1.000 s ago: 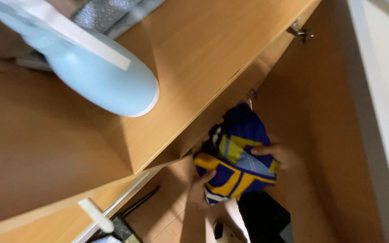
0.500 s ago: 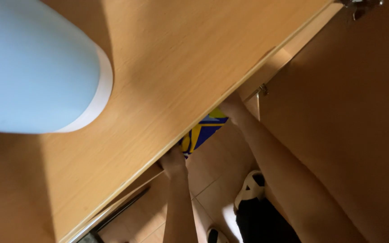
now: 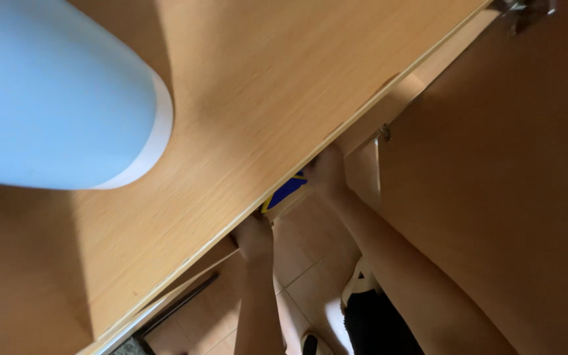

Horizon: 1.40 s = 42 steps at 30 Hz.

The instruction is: The person irons a gray towel on a bed, folding it multiple times and pressing the folds with an iron. They then place the folded towel in a wardrobe. The person repeats the process with a patterned towel, ironing and folding it before placing it in the wardrobe.

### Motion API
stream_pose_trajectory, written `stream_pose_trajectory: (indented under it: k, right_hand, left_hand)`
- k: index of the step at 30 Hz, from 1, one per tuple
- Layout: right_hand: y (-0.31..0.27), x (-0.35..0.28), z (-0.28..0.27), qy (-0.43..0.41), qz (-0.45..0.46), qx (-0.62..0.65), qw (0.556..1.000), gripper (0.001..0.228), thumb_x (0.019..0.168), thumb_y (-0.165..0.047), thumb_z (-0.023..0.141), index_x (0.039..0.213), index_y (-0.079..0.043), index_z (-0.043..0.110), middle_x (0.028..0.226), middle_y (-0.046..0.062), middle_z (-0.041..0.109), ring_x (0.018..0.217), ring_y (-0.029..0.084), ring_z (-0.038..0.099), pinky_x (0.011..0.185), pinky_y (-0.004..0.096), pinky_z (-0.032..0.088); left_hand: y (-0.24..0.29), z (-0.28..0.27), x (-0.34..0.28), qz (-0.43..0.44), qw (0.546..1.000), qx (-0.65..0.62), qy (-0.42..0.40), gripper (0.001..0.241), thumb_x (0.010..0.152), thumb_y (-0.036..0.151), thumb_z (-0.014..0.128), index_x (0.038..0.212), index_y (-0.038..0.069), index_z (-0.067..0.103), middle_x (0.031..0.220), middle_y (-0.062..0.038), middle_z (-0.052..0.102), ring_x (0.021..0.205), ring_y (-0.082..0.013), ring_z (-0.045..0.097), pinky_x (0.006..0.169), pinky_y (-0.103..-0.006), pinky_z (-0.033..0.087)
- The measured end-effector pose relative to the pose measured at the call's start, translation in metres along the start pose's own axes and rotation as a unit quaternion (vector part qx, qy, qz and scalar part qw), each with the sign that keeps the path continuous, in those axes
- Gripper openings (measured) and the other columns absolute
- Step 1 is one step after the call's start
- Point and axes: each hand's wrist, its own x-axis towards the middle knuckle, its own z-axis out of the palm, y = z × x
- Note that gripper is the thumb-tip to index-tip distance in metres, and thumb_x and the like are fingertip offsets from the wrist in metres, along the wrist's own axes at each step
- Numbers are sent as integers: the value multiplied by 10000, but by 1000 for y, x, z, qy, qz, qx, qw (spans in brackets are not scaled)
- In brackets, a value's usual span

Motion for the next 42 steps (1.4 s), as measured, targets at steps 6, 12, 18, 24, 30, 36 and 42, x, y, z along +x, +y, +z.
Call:
stream_pose_trajectory:
  k: [6,12,18,24,30,36,42]
  right_hand:
    - [-43,-29,-26,12,-202,-310,929,345,873,-19,648,1208,-44,726,1304,166,657,1353,344,501,1168,553,353]
    - [-65,-67,-53,56,-157,-385,908,498,980,-187,602,1463,-79,539,1540,193,410,1468,411,288,1156,741,120]
    - [-115,-188,-81,3,-53,-254,966,626,915,-168,588,1497,-4,427,1597,291,293,1468,461,217,1078,663,218]
    - [-235,-310,-101,-150,136,-226,953,476,1027,-334,573,1435,-94,520,1218,273,653,1106,435,644,935,507,529]
    - [-286,-413,-81,-234,22,-162,958,562,953,-350,602,1479,-171,519,1210,217,707,1061,387,691,965,470,542]
    - [-303,-459,-56,-390,-66,-200,897,538,940,-352,646,1417,-117,569,1312,181,685,1186,312,681,1008,404,526]
    - [-303,-451,-11,-486,-129,-185,844,562,935,-304,668,1420,-43,560,1392,178,648,1237,280,661,1018,377,539]
  left_hand:
    - [30,-99,26,-248,890,-231,-305,366,1033,97,523,1384,36,608,1392,-245,626,1286,-384,617,1060,-456,522]
    - [29,-157,16,-93,967,-111,-209,747,796,117,745,1466,4,435,1565,-332,215,1414,-578,326,1101,-573,371]
    - [10,-316,-49,-81,914,-382,-112,620,917,-11,547,1521,40,416,1675,-270,162,1360,-448,479,980,-429,546]
    - [-52,-402,-132,-64,888,-450,-73,714,786,-75,580,1476,101,519,1638,-244,257,1349,-443,514,909,-426,564]
    - [-116,-470,-228,-259,852,-421,-172,682,841,7,571,1500,173,516,1705,-133,237,1009,-374,708,828,-412,576]
    - [-169,-497,-332,-264,851,-453,24,498,903,33,582,1400,71,588,1617,-266,344,1084,-324,729,861,-383,592]
    - [-185,-492,-428,-416,813,-403,50,425,901,58,617,1324,29,641,1492,-264,527,1045,-343,744,837,-399,594]
